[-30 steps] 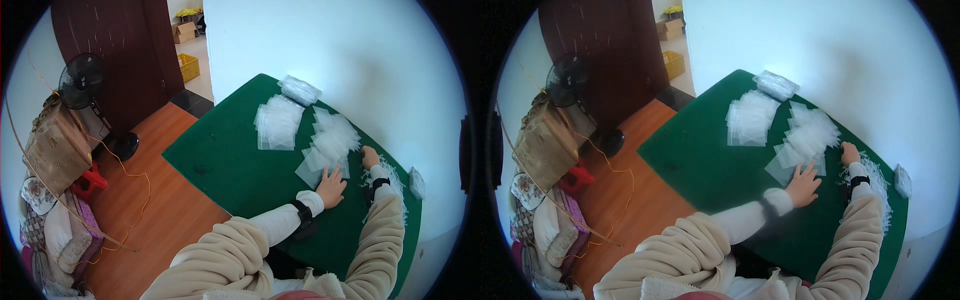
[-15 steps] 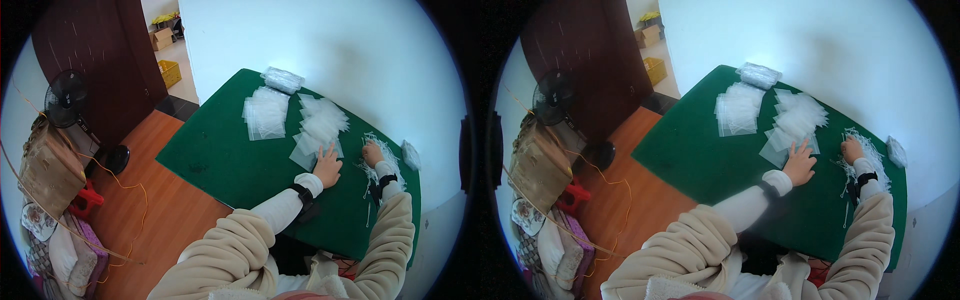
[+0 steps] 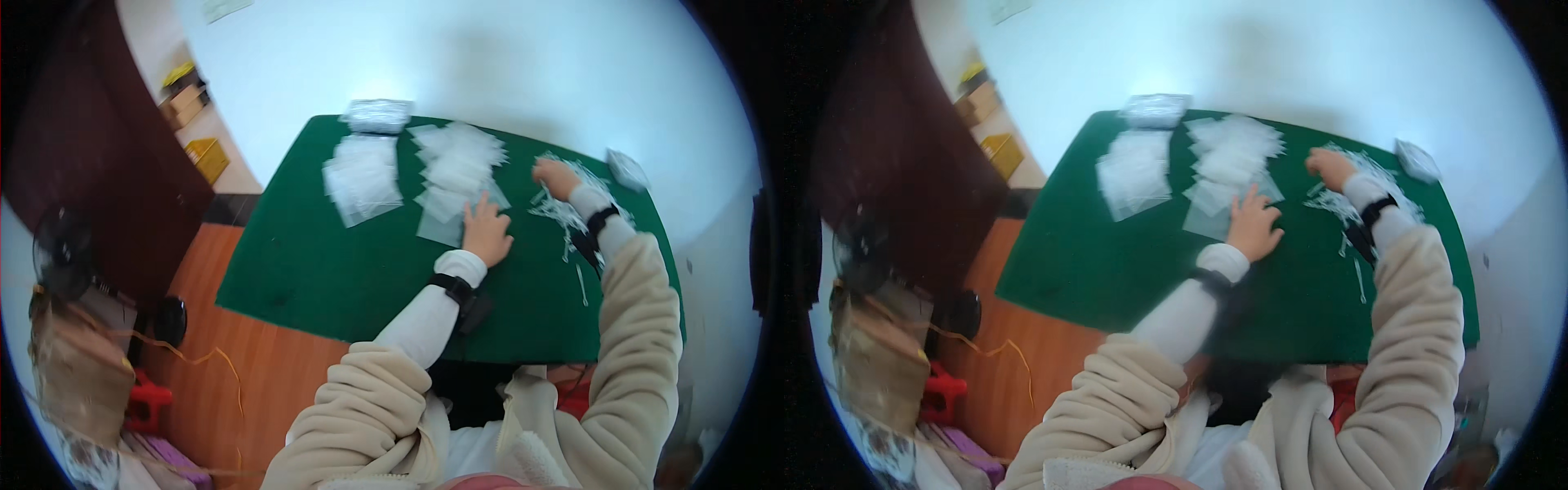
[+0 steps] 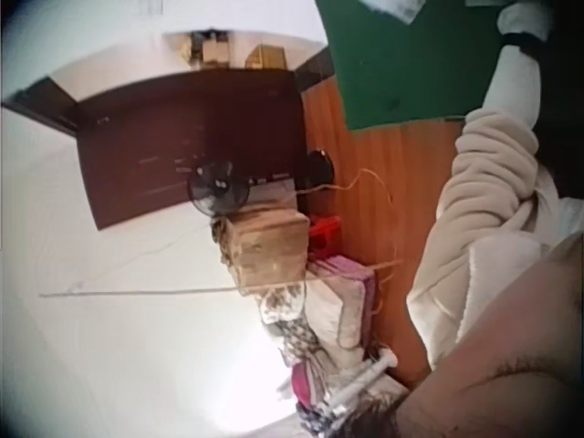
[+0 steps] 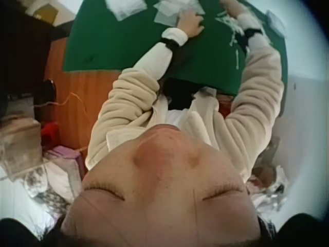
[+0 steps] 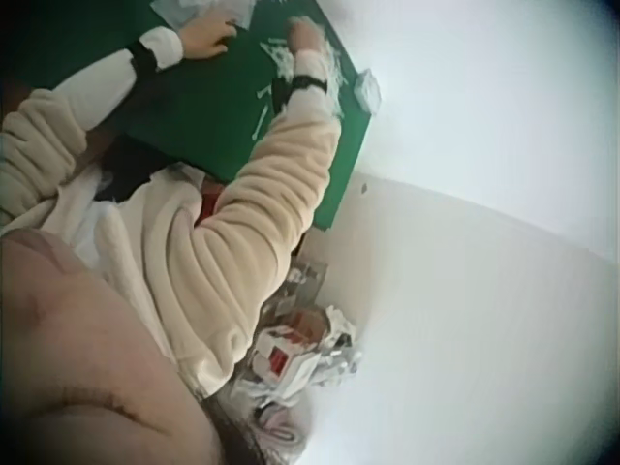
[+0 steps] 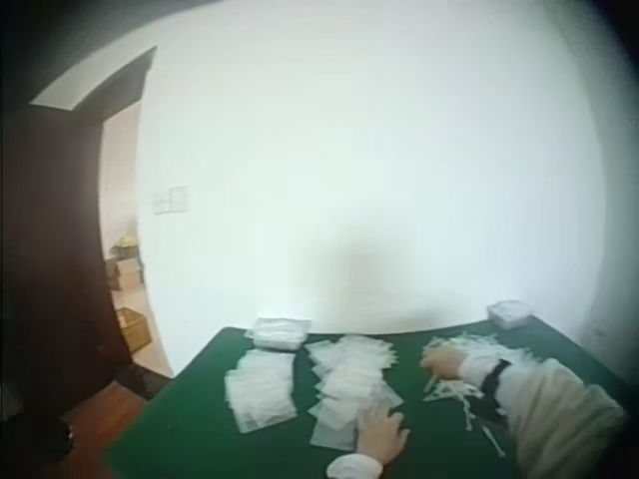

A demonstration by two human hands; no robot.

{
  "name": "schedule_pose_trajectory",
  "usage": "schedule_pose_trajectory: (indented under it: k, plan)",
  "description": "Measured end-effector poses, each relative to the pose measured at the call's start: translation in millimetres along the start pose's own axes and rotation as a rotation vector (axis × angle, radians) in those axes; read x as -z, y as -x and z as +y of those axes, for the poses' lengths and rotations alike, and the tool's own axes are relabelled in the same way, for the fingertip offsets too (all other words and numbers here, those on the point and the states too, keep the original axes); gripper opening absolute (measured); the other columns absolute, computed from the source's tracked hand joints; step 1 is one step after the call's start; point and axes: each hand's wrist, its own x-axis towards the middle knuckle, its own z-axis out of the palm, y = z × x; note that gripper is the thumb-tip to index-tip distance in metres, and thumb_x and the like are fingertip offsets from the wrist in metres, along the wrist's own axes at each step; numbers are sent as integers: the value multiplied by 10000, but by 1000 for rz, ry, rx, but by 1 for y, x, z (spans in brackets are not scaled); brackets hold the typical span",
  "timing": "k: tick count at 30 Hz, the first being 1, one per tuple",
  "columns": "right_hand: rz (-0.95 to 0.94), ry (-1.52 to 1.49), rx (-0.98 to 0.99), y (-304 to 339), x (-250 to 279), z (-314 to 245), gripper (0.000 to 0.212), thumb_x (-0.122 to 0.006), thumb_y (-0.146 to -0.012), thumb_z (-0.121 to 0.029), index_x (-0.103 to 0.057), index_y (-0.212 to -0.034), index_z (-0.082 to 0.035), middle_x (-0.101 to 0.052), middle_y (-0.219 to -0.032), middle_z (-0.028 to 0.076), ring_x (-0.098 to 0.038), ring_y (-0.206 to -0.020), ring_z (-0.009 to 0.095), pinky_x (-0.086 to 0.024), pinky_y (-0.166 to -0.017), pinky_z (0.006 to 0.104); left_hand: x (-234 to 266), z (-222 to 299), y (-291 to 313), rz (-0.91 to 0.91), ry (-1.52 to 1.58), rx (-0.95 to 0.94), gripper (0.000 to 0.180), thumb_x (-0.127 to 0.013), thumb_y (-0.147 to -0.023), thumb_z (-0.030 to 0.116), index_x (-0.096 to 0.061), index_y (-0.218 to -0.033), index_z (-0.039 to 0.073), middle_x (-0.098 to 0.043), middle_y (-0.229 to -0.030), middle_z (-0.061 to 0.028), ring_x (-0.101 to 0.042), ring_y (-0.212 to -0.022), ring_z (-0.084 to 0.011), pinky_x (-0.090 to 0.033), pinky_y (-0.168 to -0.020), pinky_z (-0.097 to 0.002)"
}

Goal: Packing small white plastic parts into individual clear plastic bags at a workstation.

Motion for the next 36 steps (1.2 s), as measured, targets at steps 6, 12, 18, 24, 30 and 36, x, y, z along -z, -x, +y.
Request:
schedule_pose_trajectory:
  k: [6,12,18,24,30,36]
  plan:
    - [-70,-134,-135,-3,36,-4,225,-529,-623,85,-603,-780,-58,-616,-813,117,-588,-794,293,-469,-692,365,-2,0,0,36,35,-54,292,-686,-688,221,-611,-942,99,-478,-1138,-132,-259,-1271,-357,-177,-1001,-601]
    - [-216,-333,-380,41,59,13,247,-510,-646,78,-622,-832,-39,-627,-783,121,-602,-738,250,-476,-668,314,-3,-4,0,42,75,-64,296,-693,-684,207,-625,-951,99,-491,-1142,-131,-277,-1259,-365,-192,-1009,-579]
    - [274,23,-560,108,54,62,150,-487,-736,3,-595,-831,-36,-615,-825,143,-599,-783,292,-478,-699,363,-5,-7,0,21,69,-97,279,-684,-699,220,-626,-943,98,-504,-1131,-130,-291,-1246,-377,-217,-1001,-554]
    - [19,432,-855,186,34,84,174,-459,-808,-70,-612,-888,-54,-617,-917,166,-595,-886,328,-472,-790,425,-10,-11,2,-9,11,-81,276,-675,-710,251,-628,-944,111,-522,-1111,-125,-318,-1218,-398,-265,-979,-492]
    - [-60,352,-1148,208,39,80,172,-446,-832,-80,-605,-888,-46,-607,-959,152,-577,-936,322,-469,-801,413,-6,-5,1,-69,33,-54,280,-678,-712,233,-626,-952,98,-482,-1177,-149,-258,-1267,-377,-204,-1009,-566]
    - [255,268,-916,181,39,92,110,-514,-799,-101,-585,-873,-60,-585,-934,144,-567,-907,321,-460,-783,406,-6,-3,0,0,-36,-109,302,-672,-714,255,-617,-968,102,-460,-1195,-204,-270,-1241,-420,-241,-999,-492]
